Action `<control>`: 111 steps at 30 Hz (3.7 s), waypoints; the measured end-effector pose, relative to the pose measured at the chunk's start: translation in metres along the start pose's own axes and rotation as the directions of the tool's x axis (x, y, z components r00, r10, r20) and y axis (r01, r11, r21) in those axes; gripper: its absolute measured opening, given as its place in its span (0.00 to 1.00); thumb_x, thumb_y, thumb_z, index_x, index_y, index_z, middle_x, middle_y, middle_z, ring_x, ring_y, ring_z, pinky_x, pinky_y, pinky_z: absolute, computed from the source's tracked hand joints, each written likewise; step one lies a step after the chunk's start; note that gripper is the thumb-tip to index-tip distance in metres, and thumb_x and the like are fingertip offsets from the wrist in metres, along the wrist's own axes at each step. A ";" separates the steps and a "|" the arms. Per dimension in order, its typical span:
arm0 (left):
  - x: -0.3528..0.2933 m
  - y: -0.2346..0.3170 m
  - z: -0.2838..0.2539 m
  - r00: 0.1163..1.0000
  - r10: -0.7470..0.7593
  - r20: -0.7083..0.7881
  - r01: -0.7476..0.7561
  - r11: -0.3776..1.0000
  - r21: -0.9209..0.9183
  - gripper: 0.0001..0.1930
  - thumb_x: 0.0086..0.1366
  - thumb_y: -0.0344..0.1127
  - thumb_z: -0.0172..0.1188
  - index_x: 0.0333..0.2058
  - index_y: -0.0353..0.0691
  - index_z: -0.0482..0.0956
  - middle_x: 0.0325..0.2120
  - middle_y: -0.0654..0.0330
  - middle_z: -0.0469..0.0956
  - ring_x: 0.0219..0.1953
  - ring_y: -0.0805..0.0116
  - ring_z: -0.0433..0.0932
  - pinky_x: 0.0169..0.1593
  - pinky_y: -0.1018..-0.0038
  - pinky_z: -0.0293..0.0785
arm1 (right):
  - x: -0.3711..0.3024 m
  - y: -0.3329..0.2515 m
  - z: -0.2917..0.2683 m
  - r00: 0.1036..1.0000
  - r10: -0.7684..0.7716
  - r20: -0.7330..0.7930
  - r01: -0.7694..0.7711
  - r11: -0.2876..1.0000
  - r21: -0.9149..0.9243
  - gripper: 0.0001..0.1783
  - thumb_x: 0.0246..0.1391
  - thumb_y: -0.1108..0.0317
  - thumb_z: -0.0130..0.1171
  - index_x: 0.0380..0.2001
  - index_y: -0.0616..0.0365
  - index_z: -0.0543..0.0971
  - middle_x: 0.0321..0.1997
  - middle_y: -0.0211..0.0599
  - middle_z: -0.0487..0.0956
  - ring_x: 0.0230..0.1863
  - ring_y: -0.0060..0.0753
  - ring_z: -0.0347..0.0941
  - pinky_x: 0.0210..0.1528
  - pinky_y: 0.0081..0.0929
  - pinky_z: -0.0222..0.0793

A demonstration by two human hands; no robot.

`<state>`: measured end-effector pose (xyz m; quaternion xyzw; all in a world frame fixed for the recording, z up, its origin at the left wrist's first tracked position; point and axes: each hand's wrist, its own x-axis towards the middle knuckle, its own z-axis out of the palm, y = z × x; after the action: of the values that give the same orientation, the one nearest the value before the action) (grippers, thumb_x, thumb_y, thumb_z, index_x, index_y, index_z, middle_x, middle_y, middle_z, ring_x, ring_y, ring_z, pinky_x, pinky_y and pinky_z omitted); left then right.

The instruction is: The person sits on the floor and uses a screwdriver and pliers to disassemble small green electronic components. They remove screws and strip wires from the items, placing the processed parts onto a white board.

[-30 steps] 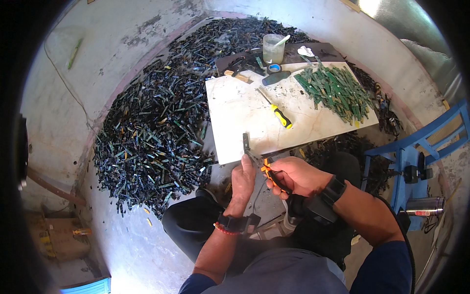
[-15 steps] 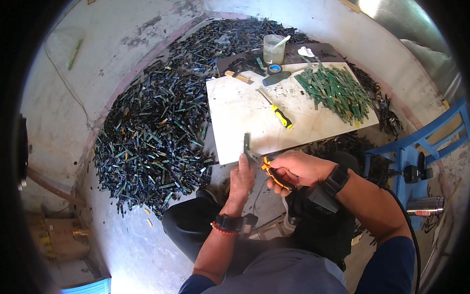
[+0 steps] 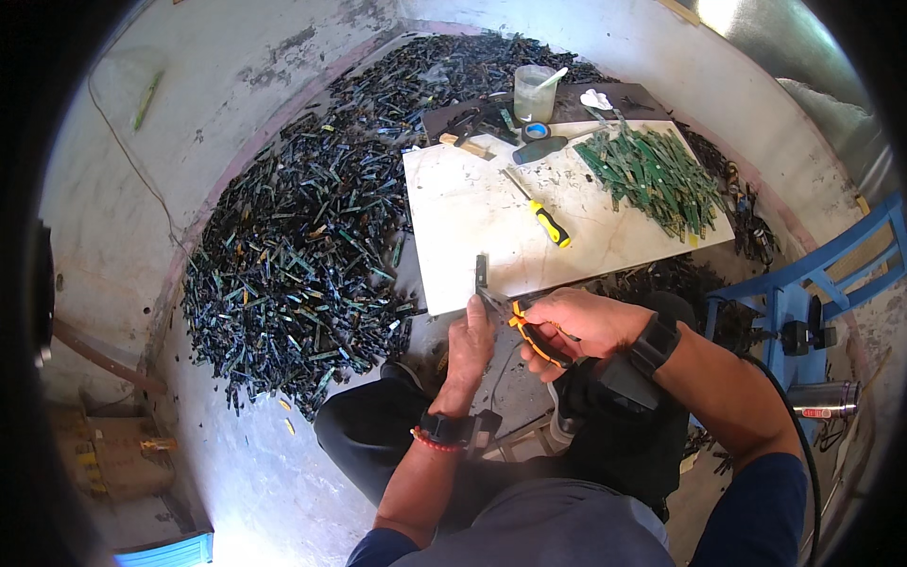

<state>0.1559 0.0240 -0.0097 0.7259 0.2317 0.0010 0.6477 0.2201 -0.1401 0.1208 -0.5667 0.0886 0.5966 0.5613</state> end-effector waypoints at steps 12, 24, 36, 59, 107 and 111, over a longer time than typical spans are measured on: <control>0.001 -0.006 0.004 0.999 0.050 -0.016 -0.049 0.997 0.052 0.35 0.71 0.56 0.38 0.13 0.32 0.67 0.09 0.62 0.61 0.15 0.72 0.60 0.20 0.68 0.58 | 0.005 0.012 -0.003 1.000 -0.003 0.030 0.001 0.996 0.090 0.17 0.62 0.59 0.42 0.39 0.63 0.73 0.32 0.41 0.77 0.30 0.31 0.75 0.30 0.27 0.71; -0.003 -0.009 0.005 0.999 -0.012 0.043 0.016 0.995 -0.097 0.35 0.71 0.57 0.39 0.14 0.31 0.65 0.09 0.61 0.60 0.16 0.72 0.59 0.21 0.67 0.58 | 0.004 0.021 0.008 0.978 -0.178 -0.106 0.137 0.940 -0.312 0.19 0.61 0.56 0.46 0.32 0.64 0.73 0.23 0.33 0.73 0.19 0.22 0.68 0.19 0.20 0.62; -0.008 0.008 0.000 0.992 -0.085 0.098 0.103 0.974 -0.201 0.33 0.69 0.61 0.38 0.10 0.45 0.61 0.08 0.70 0.58 0.11 0.78 0.54 0.15 0.76 0.49 | 0.004 0.038 0.019 0.641 -0.767 0.024 -0.176 -0.177 -0.968 0.14 0.52 0.65 0.51 0.31 0.68 0.70 0.25 0.49 0.73 0.27 0.49 0.73 0.30 0.38 0.70; -0.019 0.016 -0.055 0.877 -0.127 0.463 0.440 0.599 -0.669 0.30 0.65 0.67 0.40 0.16 0.48 0.58 0.12 0.72 0.50 0.13 0.79 0.46 0.17 0.79 0.40 | -0.010 0.033 0.012 0.937 -0.349 -0.028 0.278 0.789 -0.547 0.11 0.59 0.63 0.50 0.31 0.62 0.71 0.19 0.31 0.71 0.18 0.25 0.68 0.21 0.23 0.63; -0.105 -0.033 -0.006 0.845 -0.362 0.395 0.532 0.645 -0.548 0.23 0.70 0.55 0.41 0.17 0.53 0.56 0.12 0.73 0.49 0.11 0.77 0.48 0.16 0.77 0.46 | -0.002 0.182 -0.002 0.587 -0.805 0.089 0.156 0.005 -0.988 0.23 0.48 0.64 0.58 0.44 0.67 0.67 0.34 0.52 0.73 0.35 0.54 0.72 0.36 0.44 0.70; -0.120 -0.037 -0.012 0.788 -0.302 0.537 0.614 0.462 -0.640 0.23 0.70 0.56 0.40 0.18 0.51 0.55 0.13 0.73 0.47 0.12 0.77 0.46 0.18 0.78 0.47 | 0.010 0.174 -0.023 0.560 -0.792 0.243 0.132 -0.204 -0.970 0.27 0.44 0.64 0.62 0.45 0.66 0.66 0.35 0.49 0.72 0.37 0.51 0.71 0.38 0.41 0.69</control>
<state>0.0330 -0.0035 -0.0072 0.2587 0.2772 -0.2028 0.9028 0.1021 -0.2137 0.0132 -0.8857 -0.4324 0.0411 0.1637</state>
